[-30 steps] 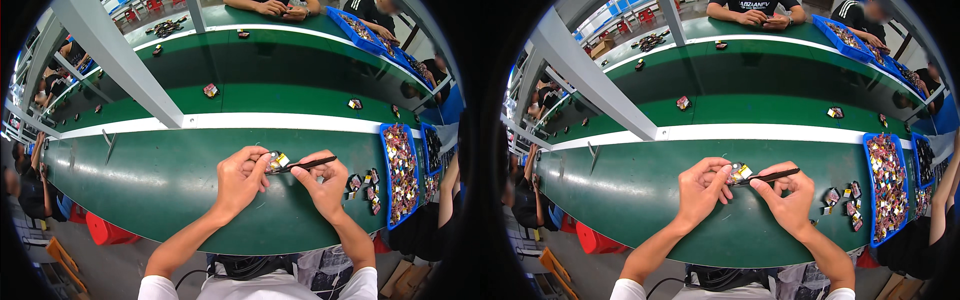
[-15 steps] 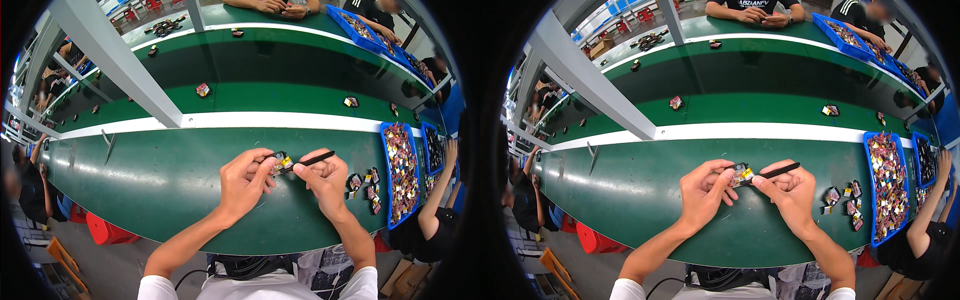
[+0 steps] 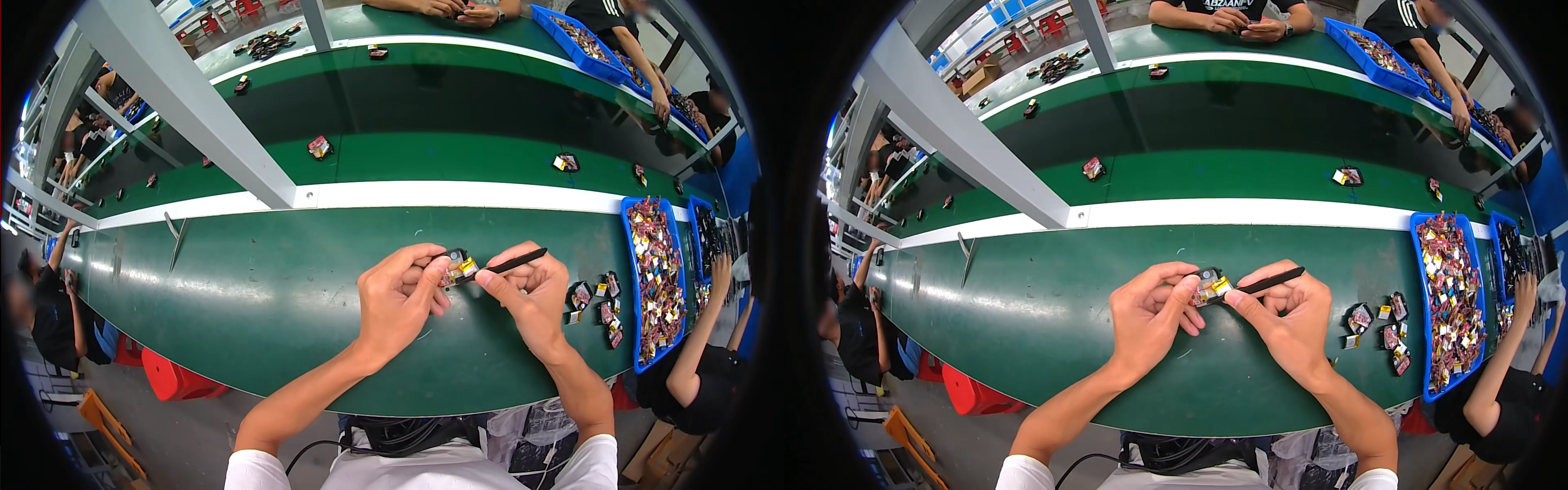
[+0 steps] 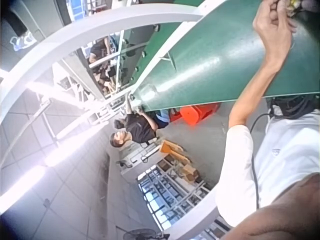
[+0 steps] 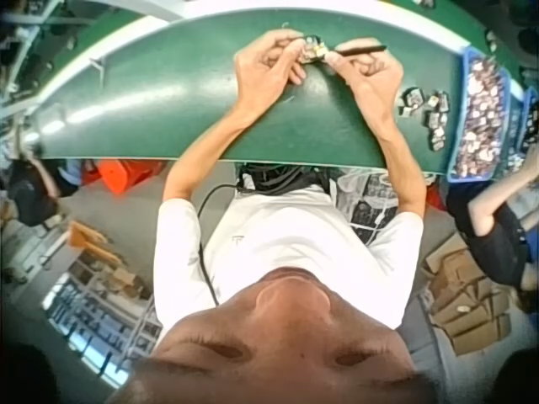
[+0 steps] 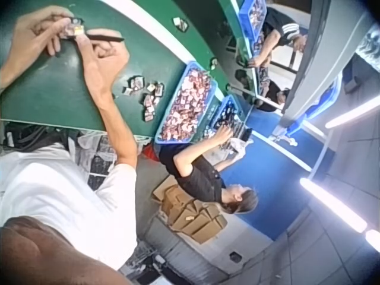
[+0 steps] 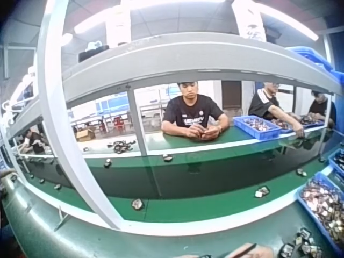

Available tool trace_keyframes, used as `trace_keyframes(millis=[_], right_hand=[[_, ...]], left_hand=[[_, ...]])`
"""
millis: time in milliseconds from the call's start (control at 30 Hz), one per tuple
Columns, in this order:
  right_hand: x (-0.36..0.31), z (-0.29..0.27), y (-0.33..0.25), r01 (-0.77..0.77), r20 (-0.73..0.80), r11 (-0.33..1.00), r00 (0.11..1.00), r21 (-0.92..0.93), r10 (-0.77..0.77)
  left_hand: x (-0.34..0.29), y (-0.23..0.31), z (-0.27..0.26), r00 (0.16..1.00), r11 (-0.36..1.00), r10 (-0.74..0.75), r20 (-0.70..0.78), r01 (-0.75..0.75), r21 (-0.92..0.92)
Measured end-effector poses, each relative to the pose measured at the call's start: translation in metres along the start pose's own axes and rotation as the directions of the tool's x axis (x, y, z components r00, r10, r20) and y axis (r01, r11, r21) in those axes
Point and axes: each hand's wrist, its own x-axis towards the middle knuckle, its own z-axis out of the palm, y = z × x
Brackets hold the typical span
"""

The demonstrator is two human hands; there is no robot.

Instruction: Assembling small electronic components using tweezers on a factory assembly line.

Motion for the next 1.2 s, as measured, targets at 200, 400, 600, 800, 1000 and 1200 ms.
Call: trace_keyframes(millis=[200,400,600,800,1000,1200], right_hand=[[0.0,-0.002,0.005,0.099,0.014,0.995,0.995,-0.017,-0.099],[-0.003,0.0,0.007,0.24,0.008,0.968,0.971,-0.075,-0.24],[-0.004,0.002,0.009,0.262,-0.005,0.96,0.965,-0.093,-0.264],[-0.007,0.004,0.008,0.275,-0.02,0.954,0.96,-0.118,-0.28],[-0.007,0.003,0.011,0.317,0.001,0.933,0.947,-0.173,-0.322],[-0.005,0.003,0.011,0.301,0.003,0.939,0.952,-0.167,-0.305]], left_hand=[[0.005,0.001,-0.008,0.97,0.946,-0.201,0.139,0.229,-0.229],[0.007,-0.001,-0.011,0.963,0.939,-0.204,0.176,0.243,-0.243],[0.006,0.001,-0.01,0.972,0.948,-0.174,0.16,0.209,-0.241],[0.005,0.003,-0.01,0.973,0.944,-0.175,0.148,0.208,-0.256],[0.005,0.002,-0.011,0.977,0.95,-0.154,0.145,0.187,-0.252],[0.004,0.003,-0.01,0.978,0.958,-0.167,0.127,0.191,-0.214]])
